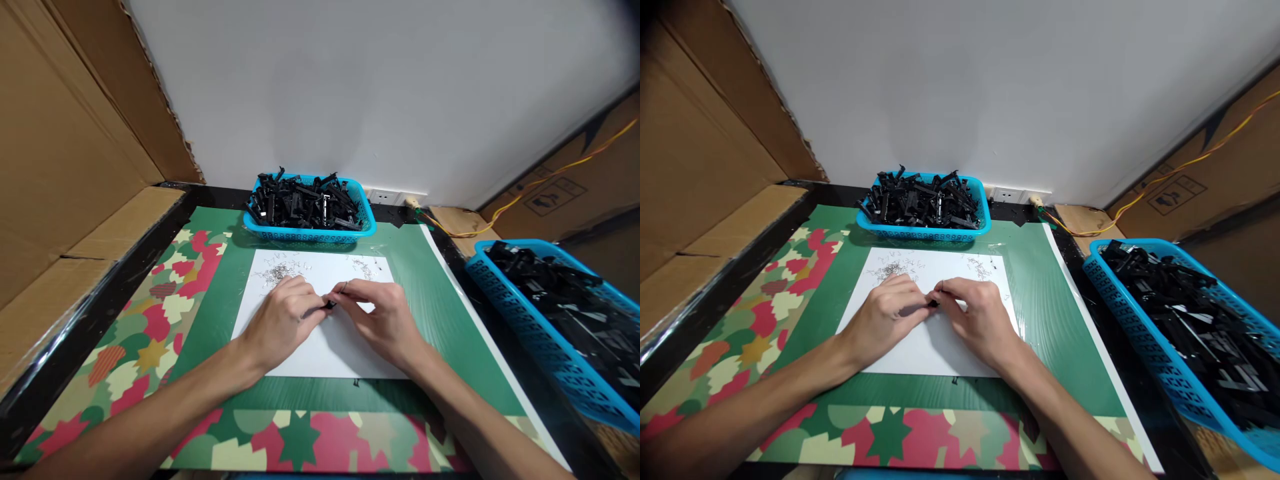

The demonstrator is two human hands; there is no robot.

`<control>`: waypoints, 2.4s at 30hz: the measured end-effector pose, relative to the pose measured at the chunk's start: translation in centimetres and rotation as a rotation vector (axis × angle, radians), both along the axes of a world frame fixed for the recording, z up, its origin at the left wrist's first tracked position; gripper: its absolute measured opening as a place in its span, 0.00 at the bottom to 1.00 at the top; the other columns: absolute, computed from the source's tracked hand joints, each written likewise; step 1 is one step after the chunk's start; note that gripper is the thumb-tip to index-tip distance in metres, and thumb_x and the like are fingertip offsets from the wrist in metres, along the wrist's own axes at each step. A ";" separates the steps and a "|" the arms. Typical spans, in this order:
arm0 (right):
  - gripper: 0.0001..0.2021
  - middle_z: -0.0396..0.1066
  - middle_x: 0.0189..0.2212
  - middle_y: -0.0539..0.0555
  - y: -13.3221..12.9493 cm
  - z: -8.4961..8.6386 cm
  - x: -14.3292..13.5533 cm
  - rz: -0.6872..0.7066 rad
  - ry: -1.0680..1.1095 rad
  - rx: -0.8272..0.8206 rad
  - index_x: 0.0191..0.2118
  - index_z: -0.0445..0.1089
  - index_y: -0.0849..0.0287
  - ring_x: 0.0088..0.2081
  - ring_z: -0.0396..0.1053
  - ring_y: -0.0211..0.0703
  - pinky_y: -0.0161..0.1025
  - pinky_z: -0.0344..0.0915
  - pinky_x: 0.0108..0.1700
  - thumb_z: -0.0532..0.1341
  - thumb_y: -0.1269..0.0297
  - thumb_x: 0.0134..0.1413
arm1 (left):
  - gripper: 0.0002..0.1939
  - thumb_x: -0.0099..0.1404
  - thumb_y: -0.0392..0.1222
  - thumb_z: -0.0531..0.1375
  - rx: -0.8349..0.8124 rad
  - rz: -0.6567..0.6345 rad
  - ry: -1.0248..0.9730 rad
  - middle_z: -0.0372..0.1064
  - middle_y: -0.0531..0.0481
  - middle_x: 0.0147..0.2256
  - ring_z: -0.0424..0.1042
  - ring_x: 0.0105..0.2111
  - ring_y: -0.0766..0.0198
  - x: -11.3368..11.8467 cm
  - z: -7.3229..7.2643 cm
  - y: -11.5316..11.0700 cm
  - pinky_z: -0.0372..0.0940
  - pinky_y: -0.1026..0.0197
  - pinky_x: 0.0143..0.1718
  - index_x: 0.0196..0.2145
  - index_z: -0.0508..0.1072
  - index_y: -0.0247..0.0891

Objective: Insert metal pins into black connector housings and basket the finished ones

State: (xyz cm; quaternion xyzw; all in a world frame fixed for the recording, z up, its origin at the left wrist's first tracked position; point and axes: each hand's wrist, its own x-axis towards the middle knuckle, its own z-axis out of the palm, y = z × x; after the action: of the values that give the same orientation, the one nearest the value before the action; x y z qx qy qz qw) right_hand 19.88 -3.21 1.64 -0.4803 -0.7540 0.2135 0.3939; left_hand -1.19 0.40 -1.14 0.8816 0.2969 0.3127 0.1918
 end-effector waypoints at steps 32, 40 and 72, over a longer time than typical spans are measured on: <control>0.04 0.77 0.32 0.51 1.9 -1.2 1.0 -0.081 -0.171 -0.319 0.40 0.81 0.56 0.32 0.70 0.42 0.39 0.61 0.37 0.67 0.69 0.64 | 0.07 0.76 0.44 0.60 -0.431 0.271 -0.382 0.70 0.54 0.39 0.66 0.32 0.67 0.2 1.5 0.6 0.60 0.62 0.36 0.48 0.70 0.42; 0.06 0.78 0.36 0.53 1.8 -1.8 1.2 -0.022 -0.210 -0.304 0.38 0.76 0.57 0.37 0.72 0.45 0.40 0.61 0.40 0.62 0.72 0.67 | 0.11 0.78 0.49 0.55 -0.634 0.220 -0.463 0.62 0.55 0.32 0.60 0.30 0.64 0.2 0.9 1.0 0.56 0.62 0.31 0.50 0.71 0.43; 0.05 0.70 0.36 0.54 0.0 0.8 0.4 0.077 -0.242 0.143 0.44 0.70 0.56 0.38 0.68 0.45 0.42 0.64 0.41 0.58 0.70 0.74 | 0.13 0.74 0.55 0.55 -1.617 -0.263 -0.622 0.48 0.56 0.33 0.49 0.26 0.69 0.4 1.8 -0.3 0.41 0.70 0.26 0.45 0.61 0.44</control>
State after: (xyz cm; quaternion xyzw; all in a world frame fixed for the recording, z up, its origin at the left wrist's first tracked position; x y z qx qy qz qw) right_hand 20.28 -3.18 2.47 -0.4438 -0.8273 0.1149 0.3247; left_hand -0.77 0.13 0.70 0.3773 0.2579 0.2082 0.8647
